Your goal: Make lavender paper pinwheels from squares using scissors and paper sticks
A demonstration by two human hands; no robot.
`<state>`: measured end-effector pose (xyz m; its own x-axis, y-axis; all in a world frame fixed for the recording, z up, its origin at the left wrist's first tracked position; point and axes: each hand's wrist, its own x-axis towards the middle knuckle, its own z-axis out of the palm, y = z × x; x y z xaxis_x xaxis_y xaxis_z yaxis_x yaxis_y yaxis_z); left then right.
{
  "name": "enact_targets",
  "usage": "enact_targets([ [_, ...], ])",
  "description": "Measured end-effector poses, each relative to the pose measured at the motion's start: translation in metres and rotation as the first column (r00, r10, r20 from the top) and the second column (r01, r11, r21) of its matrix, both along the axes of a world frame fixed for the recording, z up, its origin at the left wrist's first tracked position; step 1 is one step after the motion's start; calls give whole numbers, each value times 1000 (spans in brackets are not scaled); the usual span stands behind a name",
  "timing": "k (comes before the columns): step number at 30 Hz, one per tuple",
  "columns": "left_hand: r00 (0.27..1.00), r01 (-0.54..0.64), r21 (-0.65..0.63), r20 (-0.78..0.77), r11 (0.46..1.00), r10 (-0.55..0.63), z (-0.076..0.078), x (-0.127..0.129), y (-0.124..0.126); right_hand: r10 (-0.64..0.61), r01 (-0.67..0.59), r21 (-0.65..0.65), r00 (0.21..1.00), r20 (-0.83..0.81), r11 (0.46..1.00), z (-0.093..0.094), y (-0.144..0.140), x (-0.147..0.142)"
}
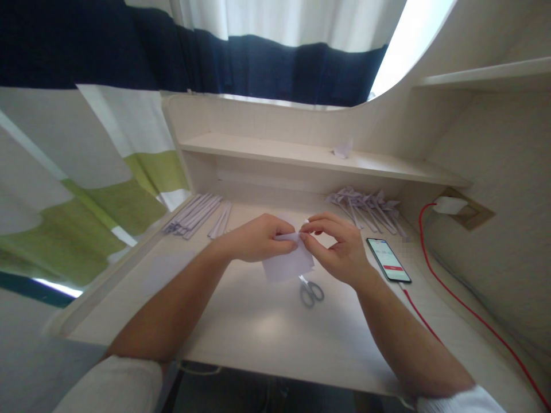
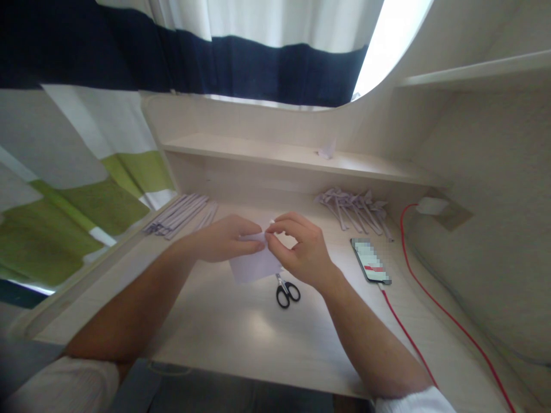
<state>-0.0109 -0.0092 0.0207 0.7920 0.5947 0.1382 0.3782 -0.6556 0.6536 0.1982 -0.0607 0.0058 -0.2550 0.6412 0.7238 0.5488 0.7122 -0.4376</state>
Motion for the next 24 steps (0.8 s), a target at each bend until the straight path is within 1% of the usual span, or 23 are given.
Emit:
enact_targets([
  [7, 1000, -14, -5, 10, 1000, 14, 1, 1, -2, -5, 5, -30, 1000, -7, 1000, -2, 2, 0],
  [14, 1000, -1, 2, 7, 1000, 1, 0, 2, 0, -26, 26, -3, 1000, 6, 1000, -3, 1, 0],
  [24, 1000, -17, -5, 9, 1000, 17, -1, 3, -1, -64, 64, 35, 998, -15, 997, -2, 1, -1],
])
